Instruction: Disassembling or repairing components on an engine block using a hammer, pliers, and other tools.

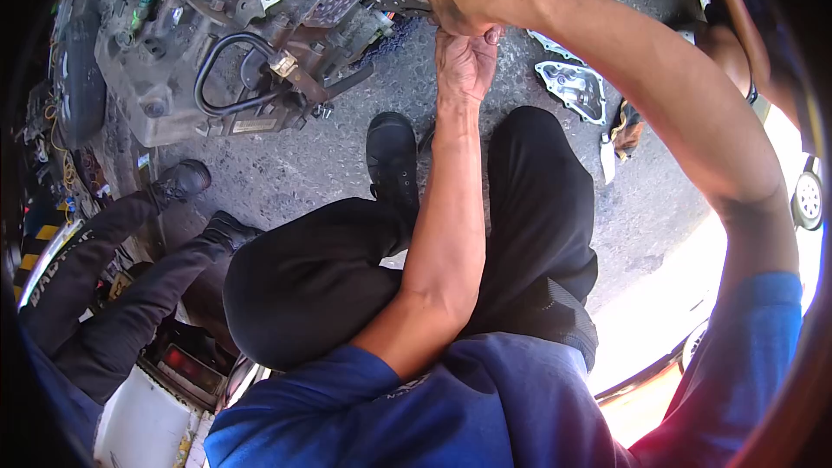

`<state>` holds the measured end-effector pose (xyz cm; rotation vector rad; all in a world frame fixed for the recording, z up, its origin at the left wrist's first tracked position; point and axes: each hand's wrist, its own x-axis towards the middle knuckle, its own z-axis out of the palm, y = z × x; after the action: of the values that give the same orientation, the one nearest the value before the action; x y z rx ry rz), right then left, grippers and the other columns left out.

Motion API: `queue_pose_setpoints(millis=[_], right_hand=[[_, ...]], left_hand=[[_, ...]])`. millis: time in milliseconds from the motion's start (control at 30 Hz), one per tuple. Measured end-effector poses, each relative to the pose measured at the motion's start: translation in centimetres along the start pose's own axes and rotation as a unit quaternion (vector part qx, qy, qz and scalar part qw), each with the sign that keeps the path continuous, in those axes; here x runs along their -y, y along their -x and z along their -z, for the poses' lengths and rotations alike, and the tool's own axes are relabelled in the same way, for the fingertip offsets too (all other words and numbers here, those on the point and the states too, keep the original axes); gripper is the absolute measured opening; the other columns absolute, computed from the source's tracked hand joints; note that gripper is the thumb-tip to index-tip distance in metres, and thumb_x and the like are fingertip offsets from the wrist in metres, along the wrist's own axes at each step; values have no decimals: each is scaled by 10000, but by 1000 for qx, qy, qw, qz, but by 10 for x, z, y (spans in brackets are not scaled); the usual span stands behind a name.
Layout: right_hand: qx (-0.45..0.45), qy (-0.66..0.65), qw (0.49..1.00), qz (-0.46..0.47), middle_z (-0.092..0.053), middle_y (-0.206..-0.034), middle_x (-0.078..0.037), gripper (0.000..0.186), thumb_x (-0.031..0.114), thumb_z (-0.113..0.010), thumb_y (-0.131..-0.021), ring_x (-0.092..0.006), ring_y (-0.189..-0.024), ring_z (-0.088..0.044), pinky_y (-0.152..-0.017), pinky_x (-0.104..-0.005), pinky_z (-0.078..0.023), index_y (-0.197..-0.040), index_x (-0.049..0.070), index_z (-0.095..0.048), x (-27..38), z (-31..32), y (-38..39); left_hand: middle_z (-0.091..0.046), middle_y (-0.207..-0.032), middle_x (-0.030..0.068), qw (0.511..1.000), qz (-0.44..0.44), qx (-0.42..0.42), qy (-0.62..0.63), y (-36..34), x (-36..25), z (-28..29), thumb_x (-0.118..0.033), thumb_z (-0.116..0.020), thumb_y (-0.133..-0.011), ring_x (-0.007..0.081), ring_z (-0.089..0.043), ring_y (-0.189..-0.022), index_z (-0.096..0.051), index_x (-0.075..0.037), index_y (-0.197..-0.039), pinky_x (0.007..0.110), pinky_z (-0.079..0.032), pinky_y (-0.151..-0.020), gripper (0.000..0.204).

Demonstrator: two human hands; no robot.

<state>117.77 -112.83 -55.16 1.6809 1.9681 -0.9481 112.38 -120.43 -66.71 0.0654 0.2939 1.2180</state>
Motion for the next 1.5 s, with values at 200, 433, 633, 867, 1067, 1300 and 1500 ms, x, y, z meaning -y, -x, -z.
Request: queue_pose_setpoints(millis=[200,433,633,867,1067,1300,1500], right_hand=[[66,72,994,52,-659,-895,-189,240,139,-539,-864,-325,-878,-649,-714,-386,-526,-1074,31,-581,4,14,-2],[14,29,997,67,-652,-872,-188,252,153,-544,-879,-339,-853,-636,-737,-406,-501,-1101,36,-572,-11,7,-3],[-19,-130,987,93,-650,-768,-156,287,221,-484,-948,-234,-606,-651,-538,-348,-513,-1085,-21,-553,-10,2,3],[5,-154,984,91,-626,-721,-120,317,238,-470,-960,-180,-571,-624,-529,-313,-527,-1048,-49,-569,-3,3,11],[27,-226,974,-1,-590,-765,-64,345,261,-507,-950,-115,-666,-558,-573,-280,-474,-1113,-35,-577,10,5,11],[71,-398,914,-17,-580,-836,-21,299,205,-528,-935,-98,-737,-543,-663,-248,-484,-1117,-26,-579,20,1,12],[68,-394,916,-36,-617,-933,-112,368,280,-485,-941,-174,-803,-581,-708,-301,-501,-1098,-41,-574,18,-12,12]], left_hand=[[-584,-771,-13,996,12,-84,-29,0,5,2,-113,-637,-862,84,-482,-622,-593,-77,-904,265,-396,-552,71],[-486,-691,-41,984,59,-85,-148,1,3,5,-188,-626,-879,58,-458,-593,-520,-92,-901,269,-421,-542,144],[-510,-742,3,976,68,-80,-192,9,-8,2,-263,-592,-879,85,-480,-602,-508,-68,-973,278,-429,-538,232],[-608,-972,104,971,42,-108,-209,17,-5,-5,-407,-465,-917,233,-628,-827,-450,-76,-1173,371,-503,-712,419],[-590,-1078,125,984,46,-108,-135,23,-22,-15,-649,-297,-902,267,-632,-872,-374,-104,-1294,409,-523,-722,675],[-563,-1089,166,967,123,-120,-190,31,-52,-33,-728,-204,-861,323,-662,-735,-373,-101,-1299,427,-577,-644,784],[-571,-1042,150,957,128,-159,-206,38,-57,-41,-800,-245,-797,328,-667,-693,-392,-86,-1279,429,-572,-630,875]])
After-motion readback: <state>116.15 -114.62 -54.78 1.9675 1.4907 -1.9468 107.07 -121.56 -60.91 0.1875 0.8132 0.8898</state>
